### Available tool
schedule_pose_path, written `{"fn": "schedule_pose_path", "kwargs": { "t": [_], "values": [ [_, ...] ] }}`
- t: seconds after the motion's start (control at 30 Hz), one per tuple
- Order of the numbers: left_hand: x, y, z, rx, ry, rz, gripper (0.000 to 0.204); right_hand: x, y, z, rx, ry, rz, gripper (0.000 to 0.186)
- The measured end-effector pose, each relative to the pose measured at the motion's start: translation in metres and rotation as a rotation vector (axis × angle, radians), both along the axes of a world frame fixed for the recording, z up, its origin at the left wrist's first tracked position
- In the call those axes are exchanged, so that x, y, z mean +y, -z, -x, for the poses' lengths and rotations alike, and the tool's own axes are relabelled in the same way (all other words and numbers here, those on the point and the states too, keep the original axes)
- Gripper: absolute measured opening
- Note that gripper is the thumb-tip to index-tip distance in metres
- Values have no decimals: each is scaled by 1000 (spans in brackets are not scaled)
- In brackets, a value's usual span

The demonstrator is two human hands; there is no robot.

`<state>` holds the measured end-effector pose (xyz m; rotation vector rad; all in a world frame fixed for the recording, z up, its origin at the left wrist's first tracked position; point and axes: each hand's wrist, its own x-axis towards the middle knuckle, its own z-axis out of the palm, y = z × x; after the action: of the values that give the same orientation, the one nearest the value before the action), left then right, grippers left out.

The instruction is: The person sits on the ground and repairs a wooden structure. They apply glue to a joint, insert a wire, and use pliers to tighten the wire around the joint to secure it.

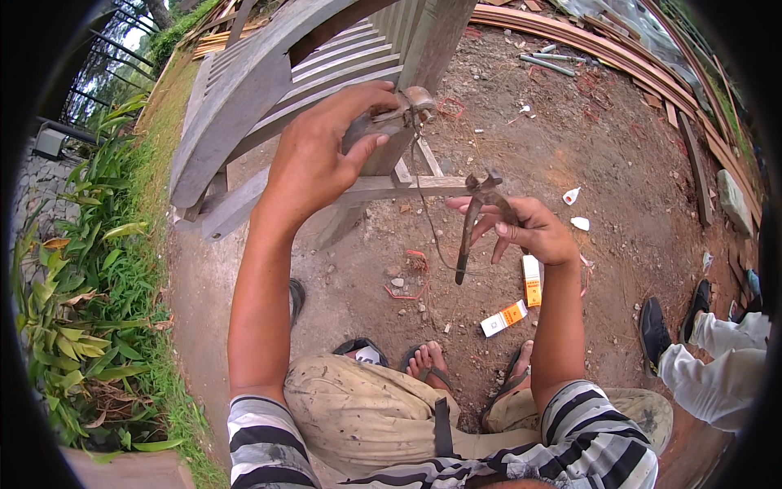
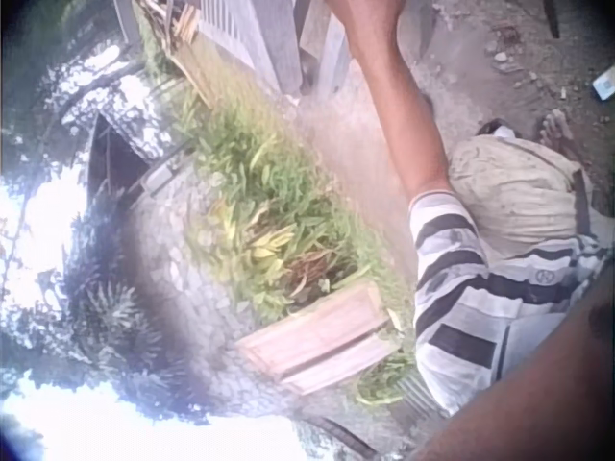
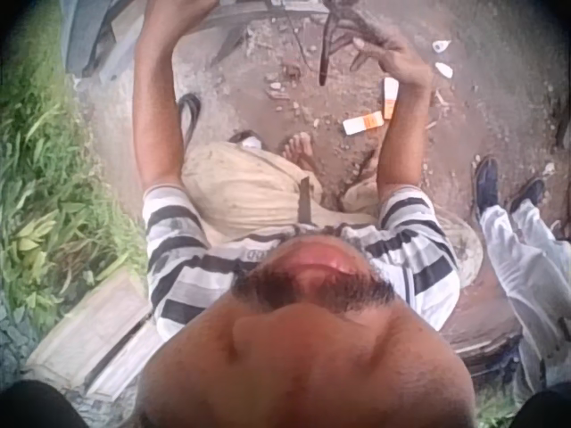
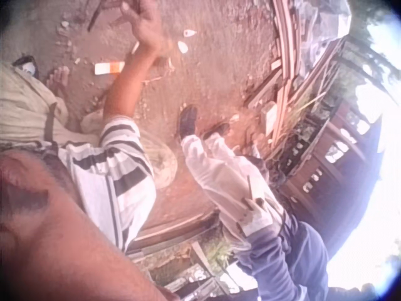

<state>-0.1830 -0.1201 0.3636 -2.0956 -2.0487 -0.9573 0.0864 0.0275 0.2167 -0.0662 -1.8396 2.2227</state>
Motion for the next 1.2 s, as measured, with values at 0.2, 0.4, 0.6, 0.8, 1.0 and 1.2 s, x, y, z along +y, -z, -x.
{"fn": "schedule_pose_path", "kwargs": {
  "t": [0.2, 0.4, 0.6, 0.8, 1.0, 1.2],
  "values": [
    [-1, 2, 3, 7, 6, -9, 40, 32, 71, -37, -228, 393, 232, 44],
    [-2, 1, 3, -25, 0, 21, 39, 0, 132, -1, -802, 219, -51, 30],
    [-1, 1, 1, -31, 1, 47, 41, -18, 76, 42, -358, 1314, -356, 25],
    [3, 2, 3, -29, 21, -12, 41, -88, -5, 86, 41, 936, -663, 33],
    [2, 1, 5, 22, 48, -84, 40, -133, 16, 77, -99, 897, -507, 27],
    [1, -6, 2, 23, 17, -57, 39, -134, -22, 67, 75, 1070, -649, 35]
  ]
}}
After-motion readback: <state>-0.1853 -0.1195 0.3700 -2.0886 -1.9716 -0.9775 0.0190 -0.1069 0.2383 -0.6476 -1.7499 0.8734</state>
